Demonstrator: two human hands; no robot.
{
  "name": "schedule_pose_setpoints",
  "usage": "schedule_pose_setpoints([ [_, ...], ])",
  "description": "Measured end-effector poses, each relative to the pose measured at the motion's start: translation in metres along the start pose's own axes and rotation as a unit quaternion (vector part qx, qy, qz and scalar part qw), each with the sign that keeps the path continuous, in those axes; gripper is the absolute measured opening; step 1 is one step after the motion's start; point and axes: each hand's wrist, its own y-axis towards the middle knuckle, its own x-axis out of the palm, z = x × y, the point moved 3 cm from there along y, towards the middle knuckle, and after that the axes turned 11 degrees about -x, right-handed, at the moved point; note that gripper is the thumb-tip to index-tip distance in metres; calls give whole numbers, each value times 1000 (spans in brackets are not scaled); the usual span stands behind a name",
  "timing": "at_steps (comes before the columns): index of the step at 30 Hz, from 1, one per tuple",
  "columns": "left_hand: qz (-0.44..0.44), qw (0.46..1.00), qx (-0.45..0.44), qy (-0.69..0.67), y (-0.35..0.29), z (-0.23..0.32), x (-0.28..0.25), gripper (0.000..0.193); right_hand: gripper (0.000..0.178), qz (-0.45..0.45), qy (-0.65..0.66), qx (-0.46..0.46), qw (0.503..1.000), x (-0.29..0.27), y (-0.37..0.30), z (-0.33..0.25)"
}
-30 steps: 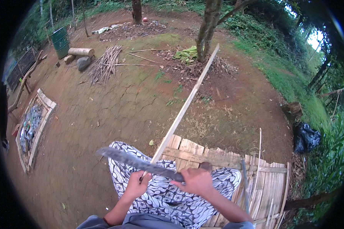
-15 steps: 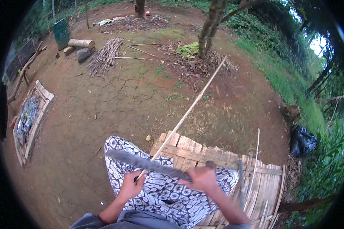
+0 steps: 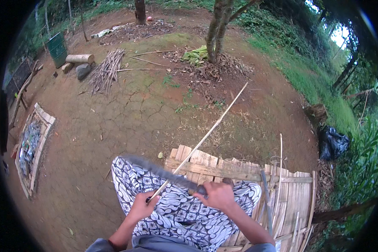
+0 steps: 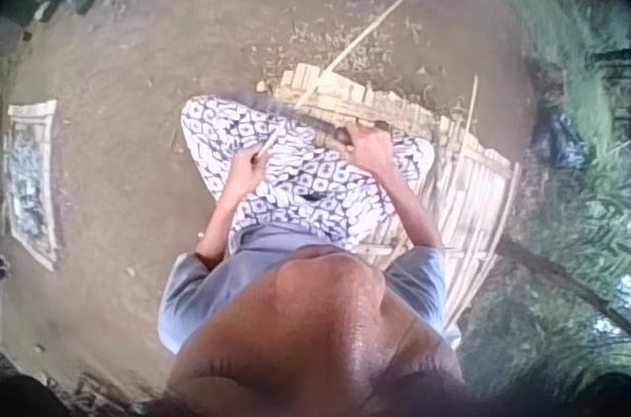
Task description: The person sits cross-legged on a bamboo mat and uses a large machete to shave and smooth a long, thin bamboo stick. They hold the stick with one hand and repeatedly scrape the blade along its length to remove the outer layer, occasionally rotating the stick to work on different sides.
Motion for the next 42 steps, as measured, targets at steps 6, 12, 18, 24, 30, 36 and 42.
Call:
schedule_pose_setpoints([
  [6,18,999,-45,12,-26,5,-17,18,45,100,-56,57,992,41,-21,110],
  [12,64,997,-47,-3,-19,-14,-32,17,45,18,23,155,987,5,7,59],
  [18,18,998,-33,-42,-19,2,-16,19,41,-23,-126,-175,976,-10,23,-15],
  [24,-8,997,-67,26,-36,-3,-21,18,43,120,-118,271,948,-45,49,158],
  [30,11,1000,-16,-9,-26,-22,-14,20,37,92,-26,230,968,-12,16,119],
  [36,63,997,-35,-14,-2,-7,-43,20,44,111,-38,-90,989,28,24,42],
  [42,199,976,-10,87,-5,30,-109,23,38,163,84,67,981,61,57,77],
])
